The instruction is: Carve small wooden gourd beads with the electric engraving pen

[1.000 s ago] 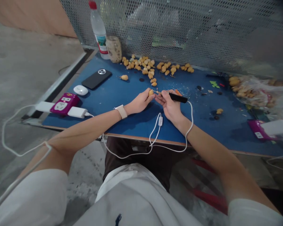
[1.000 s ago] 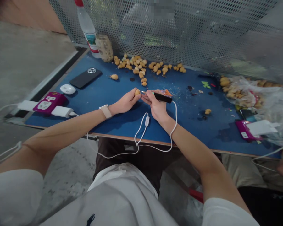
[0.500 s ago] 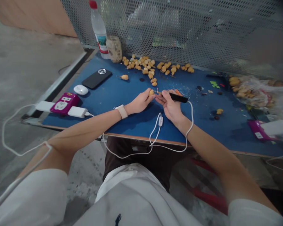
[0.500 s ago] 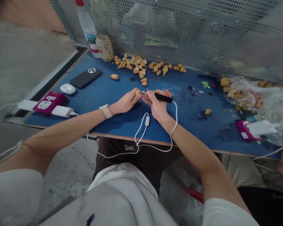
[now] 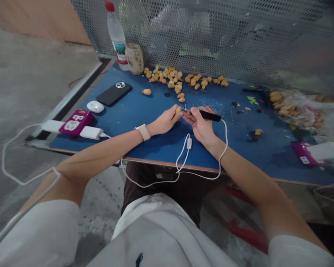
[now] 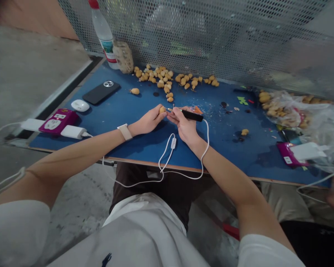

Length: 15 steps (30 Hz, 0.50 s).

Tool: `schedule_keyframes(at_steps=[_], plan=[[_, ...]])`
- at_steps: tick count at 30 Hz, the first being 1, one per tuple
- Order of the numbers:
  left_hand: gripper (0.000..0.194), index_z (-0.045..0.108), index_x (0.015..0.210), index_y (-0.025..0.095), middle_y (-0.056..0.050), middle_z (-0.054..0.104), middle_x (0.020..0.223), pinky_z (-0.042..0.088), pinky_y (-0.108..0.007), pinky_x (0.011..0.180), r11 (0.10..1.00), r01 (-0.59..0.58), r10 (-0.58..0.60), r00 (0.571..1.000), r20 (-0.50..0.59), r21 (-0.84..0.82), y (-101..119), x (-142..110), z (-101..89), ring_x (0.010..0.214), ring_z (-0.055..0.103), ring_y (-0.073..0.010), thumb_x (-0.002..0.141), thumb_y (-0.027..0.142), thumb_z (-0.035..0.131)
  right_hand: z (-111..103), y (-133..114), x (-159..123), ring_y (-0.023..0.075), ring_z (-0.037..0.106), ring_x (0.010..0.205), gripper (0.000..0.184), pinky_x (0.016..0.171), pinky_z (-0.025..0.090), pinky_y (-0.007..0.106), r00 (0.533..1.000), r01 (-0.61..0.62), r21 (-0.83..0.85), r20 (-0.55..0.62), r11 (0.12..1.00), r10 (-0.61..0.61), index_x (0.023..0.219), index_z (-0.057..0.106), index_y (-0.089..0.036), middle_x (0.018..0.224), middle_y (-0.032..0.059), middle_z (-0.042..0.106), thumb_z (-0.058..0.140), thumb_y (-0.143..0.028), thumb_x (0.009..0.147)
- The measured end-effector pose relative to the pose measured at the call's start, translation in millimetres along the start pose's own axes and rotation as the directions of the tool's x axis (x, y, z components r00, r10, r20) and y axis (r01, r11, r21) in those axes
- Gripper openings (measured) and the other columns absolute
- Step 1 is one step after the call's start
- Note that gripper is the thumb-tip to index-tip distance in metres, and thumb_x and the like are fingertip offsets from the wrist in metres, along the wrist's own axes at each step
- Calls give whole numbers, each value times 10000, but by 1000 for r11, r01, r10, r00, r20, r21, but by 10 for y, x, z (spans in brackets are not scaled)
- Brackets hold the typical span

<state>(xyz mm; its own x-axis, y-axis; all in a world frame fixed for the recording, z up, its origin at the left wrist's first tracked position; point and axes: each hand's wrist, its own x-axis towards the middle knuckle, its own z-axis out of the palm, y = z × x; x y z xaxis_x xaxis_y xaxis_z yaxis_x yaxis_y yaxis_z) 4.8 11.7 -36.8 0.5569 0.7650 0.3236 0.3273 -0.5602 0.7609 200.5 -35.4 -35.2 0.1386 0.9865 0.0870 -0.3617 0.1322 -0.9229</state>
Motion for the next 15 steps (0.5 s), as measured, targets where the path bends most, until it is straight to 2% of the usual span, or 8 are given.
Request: schedule_keyframes(at_steps=[15], plan=[[330, 372, 980, 274, -3, 620, 886, 484, -350, 785, 1000, 3, -3, 1000, 18, 13, -1, 12, -3, 808, 624, -206, 1235, 431, 511, 8, -11, 1, 196, 872, 922, 642, 1059, 756, 421, 1000, -13, 0, -7, 1000, 13, 836, 638, -299, 868, -61, 819, 1109, -692, 644]])
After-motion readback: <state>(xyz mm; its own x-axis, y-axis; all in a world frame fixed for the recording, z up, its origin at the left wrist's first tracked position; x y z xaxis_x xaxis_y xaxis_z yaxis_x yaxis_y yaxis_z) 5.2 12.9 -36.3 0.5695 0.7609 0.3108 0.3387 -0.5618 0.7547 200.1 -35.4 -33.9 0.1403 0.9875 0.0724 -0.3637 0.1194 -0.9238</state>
